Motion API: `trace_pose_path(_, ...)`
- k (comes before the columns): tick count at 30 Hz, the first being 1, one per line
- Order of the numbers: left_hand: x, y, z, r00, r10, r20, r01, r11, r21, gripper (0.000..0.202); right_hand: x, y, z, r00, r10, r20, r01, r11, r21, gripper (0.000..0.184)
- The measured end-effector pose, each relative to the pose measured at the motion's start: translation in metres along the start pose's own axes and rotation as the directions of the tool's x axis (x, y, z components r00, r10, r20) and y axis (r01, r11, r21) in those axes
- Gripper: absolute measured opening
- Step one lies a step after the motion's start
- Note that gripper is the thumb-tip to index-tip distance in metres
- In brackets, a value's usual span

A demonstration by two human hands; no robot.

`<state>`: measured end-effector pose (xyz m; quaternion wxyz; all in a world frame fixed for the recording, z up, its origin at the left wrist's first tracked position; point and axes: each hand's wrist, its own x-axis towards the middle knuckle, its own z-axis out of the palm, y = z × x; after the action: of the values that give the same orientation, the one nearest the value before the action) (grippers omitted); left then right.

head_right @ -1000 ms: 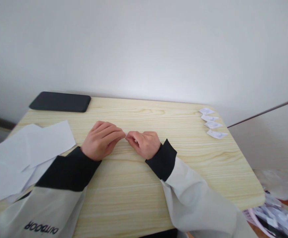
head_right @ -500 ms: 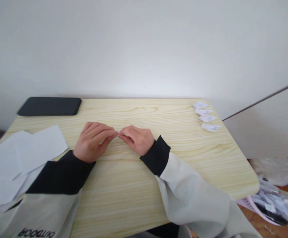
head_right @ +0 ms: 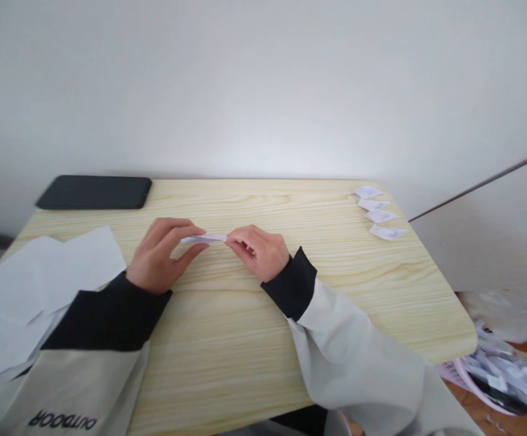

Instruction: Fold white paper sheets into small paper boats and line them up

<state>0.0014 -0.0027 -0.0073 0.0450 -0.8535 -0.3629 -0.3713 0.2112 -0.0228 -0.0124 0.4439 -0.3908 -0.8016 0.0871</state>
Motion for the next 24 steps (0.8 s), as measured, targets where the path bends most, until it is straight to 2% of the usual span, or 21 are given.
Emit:
trace_pose_path(3,-0.001,-0.002,-0.001,0.999,0.046,0.029,-0.044,0.998,-0.049,0.006,0.000,0.001,0.000,1.000,-0.010,-0.003,0.010,1.000,0.001,0.009)
trace_pose_path(9,-0.003,-0.003,0.000,0.994,0.099,0.042,-0.094,0.991,-0.093,0.015,0.000,0.001,0.000,0.998,-0.054,0.027,0.054,0.998,0.021,0.011)
trace_pose_path(13,-0.005,-0.006,-0.002,0.991,0.094,0.093,-0.084,0.991,-0.103,0.020,-0.001,-0.001,0.001,0.999,-0.017,0.050,0.015,0.999,0.052,0.012)
trace_pose_path(16,-0.007,-0.012,-0.004,0.985,0.076,0.155,-0.065,0.995,-0.074,0.024,-0.002,-0.001,0.001,0.998,0.060,0.034,-0.063,0.993,0.100,0.010)
trace_pose_path(19,-0.009,-0.018,-0.005,0.979,0.107,0.174,-0.101,0.994,-0.043,0.025,-0.003,0.002,0.001,0.993,0.116,0.005,-0.116,0.984,0.137,0.007)
trace_pose_path(24,-0.010,-0.022,-0.008,0.985,0.057,0.164,-0.051,0.998,-0.038,0.025,-0.004,0.004,0.000,0.996,0.093,0.003,-0.093,0.990,0.109,0.010)
